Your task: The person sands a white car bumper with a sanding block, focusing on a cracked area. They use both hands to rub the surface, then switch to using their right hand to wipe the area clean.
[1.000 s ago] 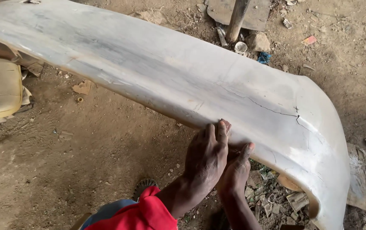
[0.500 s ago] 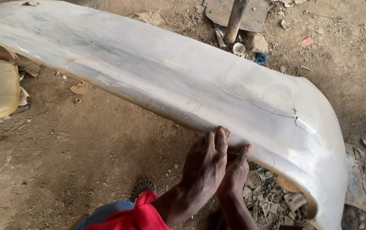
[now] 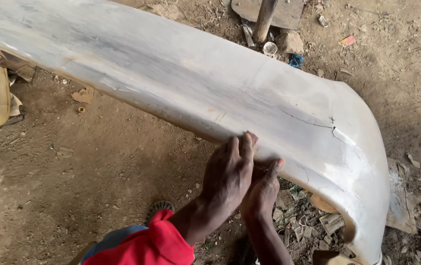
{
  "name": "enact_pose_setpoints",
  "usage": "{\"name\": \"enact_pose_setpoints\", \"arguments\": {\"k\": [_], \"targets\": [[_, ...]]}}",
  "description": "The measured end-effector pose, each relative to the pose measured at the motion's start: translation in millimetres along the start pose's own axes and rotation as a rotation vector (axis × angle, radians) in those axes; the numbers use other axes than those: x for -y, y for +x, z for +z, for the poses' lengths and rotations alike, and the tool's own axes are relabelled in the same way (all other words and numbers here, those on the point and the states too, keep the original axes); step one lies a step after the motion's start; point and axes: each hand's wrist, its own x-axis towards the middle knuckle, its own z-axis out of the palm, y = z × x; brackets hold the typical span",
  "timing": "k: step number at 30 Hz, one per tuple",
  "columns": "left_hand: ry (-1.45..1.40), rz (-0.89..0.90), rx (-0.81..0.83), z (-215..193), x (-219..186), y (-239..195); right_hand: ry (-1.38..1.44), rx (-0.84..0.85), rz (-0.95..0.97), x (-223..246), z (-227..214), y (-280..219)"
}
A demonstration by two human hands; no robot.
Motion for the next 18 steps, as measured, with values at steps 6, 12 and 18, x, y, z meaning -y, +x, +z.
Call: {"name": "enact_pose_setpoints", "arguments": {"k": [6, 12, 18], "targets": [[0.062, 0.006, -0.057, -2, -7, -12, -0.100, -0.046, -0.029, -22, -6, 7], [-0.542, -0.302, 0.075, -33, 8, 16, 0.408, -0.113, 0.133, -20, 21, 8], [0.069, 0.055, 0.107, -18, 3, -11, 0.167, 0.008, -0.071, -38, 1, 15]]}}
